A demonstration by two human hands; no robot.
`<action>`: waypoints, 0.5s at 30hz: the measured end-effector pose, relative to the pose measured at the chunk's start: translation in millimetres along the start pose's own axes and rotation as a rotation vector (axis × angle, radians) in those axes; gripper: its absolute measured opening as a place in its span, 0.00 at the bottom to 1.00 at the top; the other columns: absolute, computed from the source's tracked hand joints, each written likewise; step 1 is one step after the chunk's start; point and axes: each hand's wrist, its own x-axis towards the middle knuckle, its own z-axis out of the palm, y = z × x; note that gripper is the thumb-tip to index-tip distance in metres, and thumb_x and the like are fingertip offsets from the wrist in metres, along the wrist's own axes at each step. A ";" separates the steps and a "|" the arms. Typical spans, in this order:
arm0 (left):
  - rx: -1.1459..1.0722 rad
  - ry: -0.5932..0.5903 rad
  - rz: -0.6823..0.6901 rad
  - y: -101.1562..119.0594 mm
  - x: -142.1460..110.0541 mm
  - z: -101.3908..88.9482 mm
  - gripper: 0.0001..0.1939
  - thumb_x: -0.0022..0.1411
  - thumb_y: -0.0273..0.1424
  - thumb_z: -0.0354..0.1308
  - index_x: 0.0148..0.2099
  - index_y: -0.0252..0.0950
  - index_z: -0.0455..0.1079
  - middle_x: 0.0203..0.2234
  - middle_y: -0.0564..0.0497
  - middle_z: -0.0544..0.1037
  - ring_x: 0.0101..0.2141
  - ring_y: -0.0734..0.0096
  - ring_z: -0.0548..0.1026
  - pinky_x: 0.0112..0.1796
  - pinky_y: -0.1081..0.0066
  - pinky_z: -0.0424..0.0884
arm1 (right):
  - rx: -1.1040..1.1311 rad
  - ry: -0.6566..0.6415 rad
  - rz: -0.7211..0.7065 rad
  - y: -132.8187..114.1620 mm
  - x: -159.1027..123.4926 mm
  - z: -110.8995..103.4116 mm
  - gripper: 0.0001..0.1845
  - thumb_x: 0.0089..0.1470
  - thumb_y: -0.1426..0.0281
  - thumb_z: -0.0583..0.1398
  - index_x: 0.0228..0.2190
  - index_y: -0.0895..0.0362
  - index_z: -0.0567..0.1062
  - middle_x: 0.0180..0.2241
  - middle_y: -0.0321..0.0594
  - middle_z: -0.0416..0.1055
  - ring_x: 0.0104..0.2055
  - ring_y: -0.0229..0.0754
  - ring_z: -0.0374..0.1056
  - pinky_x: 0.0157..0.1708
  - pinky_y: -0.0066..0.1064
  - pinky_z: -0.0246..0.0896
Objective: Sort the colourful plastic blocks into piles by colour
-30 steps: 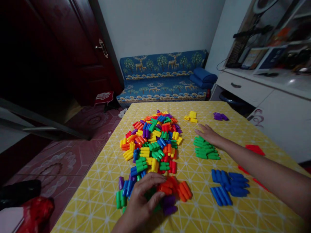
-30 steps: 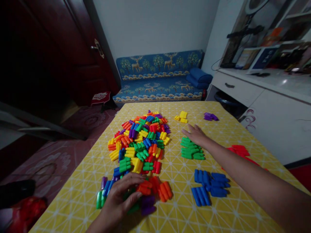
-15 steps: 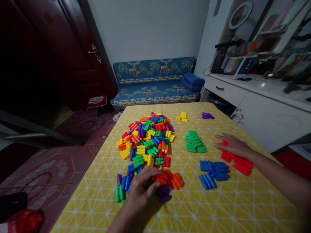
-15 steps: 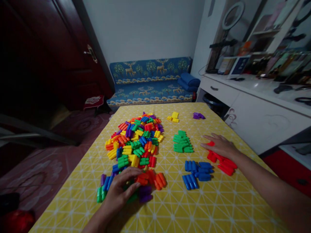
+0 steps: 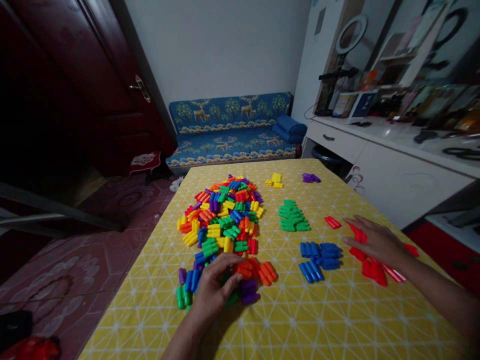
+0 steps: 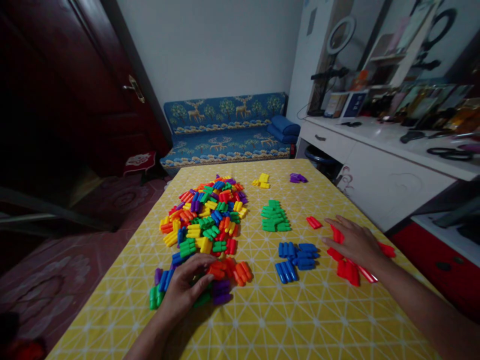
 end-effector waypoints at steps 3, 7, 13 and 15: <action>-0.002 0.006 -0.003 -1.7 -0.8 0.3 0.10 0.63 0.33 0.62 0.46 0.39 0.77 0.42 0.45 0.80 0.44 0.61 0.77 0.44 0.66 0.74 | -0.042 -0.058 -0.085 -20.4 7.0 1.7 0.37 0.54 0.48 0.55 0.62 0.49 0.65 0.67 0.48 0.55 0.66 0.61 0.55 0.58 0.59 0.55; -0.001 0.013 -0.004 -3.6 -1.0 -0.5 0.11 0.62 0.34 0.62 0.47 0.38 0.76 0.42 0.45 0.79 0.44 0.61 0.78 0.44 0.65 0.75 | 0.043 -0.158 -0.282 -33.9 15.4 12.2 0.31 0.59 0.54 0.51 0.60 0.51 0.67 0.67 0.44 0.55 0.69 0.54 0.50 0.62 0.53 0.50; 0.010 0.018 0.025 -1.9 0.3 -0.9 0.10 0.63 0.33 0.62 0.47 0.39 0.76 0.41 0.46 0.79 0.43 0.63 0.78 0.43 0.66 0.75 | -0.016 -0.043 -0.171 -30.5 9.7 -6.0 0.18 0.57 0.61 0.53 0.35 0.51 0.82 0.46 0.46 0.78 0.59 0.62 0.65 0.60 0.69 0.41; 0.012 0.023 0.034 -1.3 -1.0 0.6 0.11 0.63 0.32 0.62 0.47 0.39 0.76 0.42 0.45 0.80 0.43 0.63 0.78 0.42 0.67 0.76 | 0.052 0.021 -0.211 -62.2 1.4 -25.5 0.16 0.56 0.62 0.54 0.31 0.51 0.82 0.44 0.45 0.79 0.57 0.61 0.66 0.60 0.67 0.44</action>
